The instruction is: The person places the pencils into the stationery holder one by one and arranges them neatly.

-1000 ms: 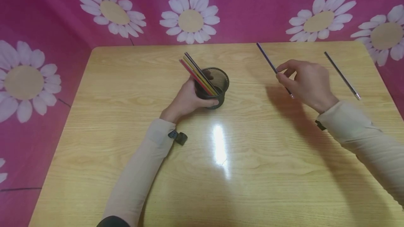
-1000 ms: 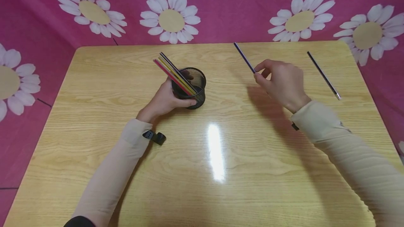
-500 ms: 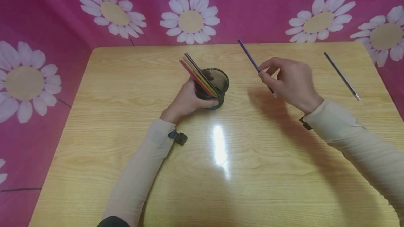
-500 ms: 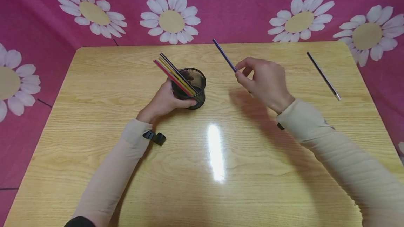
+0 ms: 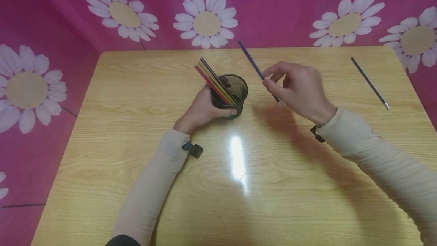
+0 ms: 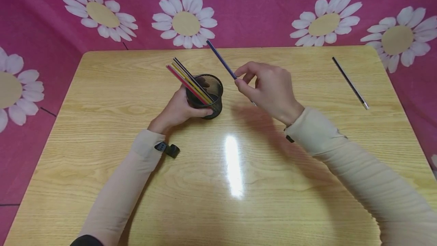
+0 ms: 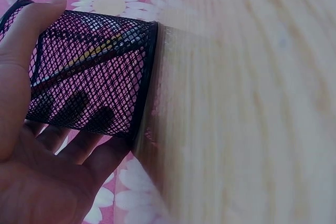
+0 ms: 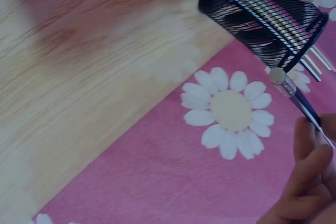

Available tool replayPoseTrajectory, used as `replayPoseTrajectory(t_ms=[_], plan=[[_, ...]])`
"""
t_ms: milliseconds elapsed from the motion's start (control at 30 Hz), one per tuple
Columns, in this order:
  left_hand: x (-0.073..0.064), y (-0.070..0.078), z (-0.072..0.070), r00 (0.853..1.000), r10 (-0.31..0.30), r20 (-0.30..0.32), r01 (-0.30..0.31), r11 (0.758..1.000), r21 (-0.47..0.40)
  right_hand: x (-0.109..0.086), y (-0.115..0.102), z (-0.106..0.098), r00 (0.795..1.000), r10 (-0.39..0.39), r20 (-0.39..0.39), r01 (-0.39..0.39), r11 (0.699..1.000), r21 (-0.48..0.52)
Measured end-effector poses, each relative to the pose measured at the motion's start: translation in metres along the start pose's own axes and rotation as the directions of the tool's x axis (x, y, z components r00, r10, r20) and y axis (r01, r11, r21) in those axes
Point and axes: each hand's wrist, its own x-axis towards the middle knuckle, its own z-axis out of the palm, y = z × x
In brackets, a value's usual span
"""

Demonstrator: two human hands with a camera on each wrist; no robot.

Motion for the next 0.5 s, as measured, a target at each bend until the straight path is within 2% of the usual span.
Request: replayPoseTrajectory(t_ms=[367, 500], plan=[[0.001, -0.001, -0.001, 1.0, 0.009, -0.002, -0.009, 1.0, -0.001, 0.017, -0.022, 0.01, 0.989, -0.128, -0.072, 0.137, 0.982, 0.131], [0.001, 0.0, 0.0, 1.0, 0.012, -0.001, -0.012, 1.0, -0.009, 0.022, -0.029, 0.014, 0.986, -0.146, -0.083, 0.158, 0.976, 0.153]])
